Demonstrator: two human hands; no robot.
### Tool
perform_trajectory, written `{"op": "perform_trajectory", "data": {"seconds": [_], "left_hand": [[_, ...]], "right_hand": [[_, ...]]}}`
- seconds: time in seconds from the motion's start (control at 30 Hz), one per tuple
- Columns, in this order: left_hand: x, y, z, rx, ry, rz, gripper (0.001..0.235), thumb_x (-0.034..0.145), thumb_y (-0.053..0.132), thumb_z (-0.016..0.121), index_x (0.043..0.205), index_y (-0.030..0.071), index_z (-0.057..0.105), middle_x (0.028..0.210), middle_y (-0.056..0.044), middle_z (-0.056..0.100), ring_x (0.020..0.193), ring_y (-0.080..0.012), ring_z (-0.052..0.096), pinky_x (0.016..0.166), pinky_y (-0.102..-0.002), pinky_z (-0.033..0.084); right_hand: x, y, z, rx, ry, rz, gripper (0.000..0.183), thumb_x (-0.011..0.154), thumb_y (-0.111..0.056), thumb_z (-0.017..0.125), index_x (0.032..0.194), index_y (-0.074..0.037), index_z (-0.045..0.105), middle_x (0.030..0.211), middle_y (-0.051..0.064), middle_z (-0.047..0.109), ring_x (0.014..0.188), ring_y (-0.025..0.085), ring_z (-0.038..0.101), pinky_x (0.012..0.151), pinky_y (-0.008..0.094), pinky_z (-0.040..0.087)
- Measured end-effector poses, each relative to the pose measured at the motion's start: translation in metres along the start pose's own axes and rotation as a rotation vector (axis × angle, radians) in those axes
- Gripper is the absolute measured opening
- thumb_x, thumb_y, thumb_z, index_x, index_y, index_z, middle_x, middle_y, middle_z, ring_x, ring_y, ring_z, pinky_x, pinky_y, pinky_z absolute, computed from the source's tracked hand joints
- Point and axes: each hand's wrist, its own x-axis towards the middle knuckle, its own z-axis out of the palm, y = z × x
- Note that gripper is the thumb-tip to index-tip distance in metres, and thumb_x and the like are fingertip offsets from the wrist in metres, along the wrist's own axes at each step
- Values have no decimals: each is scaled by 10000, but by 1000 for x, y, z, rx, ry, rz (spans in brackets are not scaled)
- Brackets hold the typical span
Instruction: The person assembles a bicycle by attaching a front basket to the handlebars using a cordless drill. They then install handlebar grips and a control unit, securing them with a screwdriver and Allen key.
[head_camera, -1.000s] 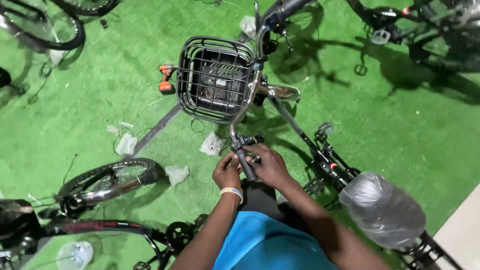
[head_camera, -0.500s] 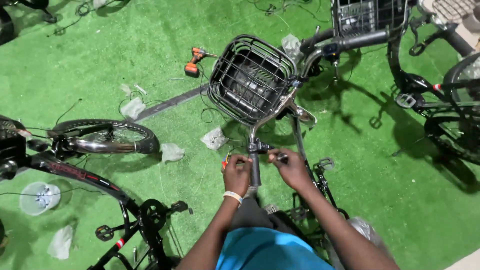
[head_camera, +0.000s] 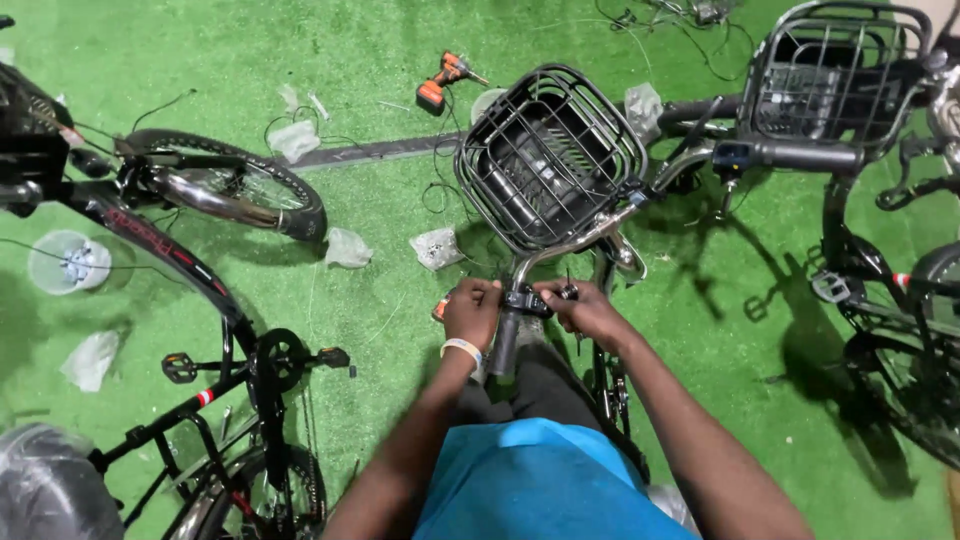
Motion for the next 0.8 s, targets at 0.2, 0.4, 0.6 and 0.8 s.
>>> {"op": "perform_trajectory", "data": {"seconds": [0.2, 0.4, 0.6, 0.8], "left_hand": [[-34, 89, 19, -71, 263, 333, 228, 922, 256, 707, 1079, 93, 683, 987, -133, 763, 1003, -318, 739, 890, -421, 576], [-59, 133, 49, -653, -309, 97, 409, 1068, 366, 472, 1117, 15, 675, 776, -165, 738, 681, -192, 764, 543, -182, 611], [-77, 138, 42, -757, -67, 351, 247, 1004, 98, 591, 1222, 4, 660, 816, -177, 737, 712, -180, 753, 556, -203, 602], [-119, 150, 5, -496, 215, 587, 299, 1005, -24, 511, 1238, 39, 687, 837, -170, 763, 817, -196, 745, 720, -281, 608]], "right_hand": [[14, -29, -19, 166, 180, -212, 196, 918, -142, 765, 1075, -24, 766, 730, 105, 648, 579, 125, 541, 549, 244, 465], [29, -94, -50, 764, -154, -263, 200, 986, -227, 599, 1046, -40, 561, 813, 146, 604, 621, 167, 571, 633, 344, 525], [34, -120, -70, 589, -345, -331, 240, 910, -202, 585, 1056, -13, 572, 1092, 240, 673, 966, 283, 693, 860, 413, 580], [-2, -129, -72, 285, -243, -343, 381, 812, -131, 757, 1099, 98, 654, 905, 207, 660, 742, 232, 649, 694, 367, 628]]}}
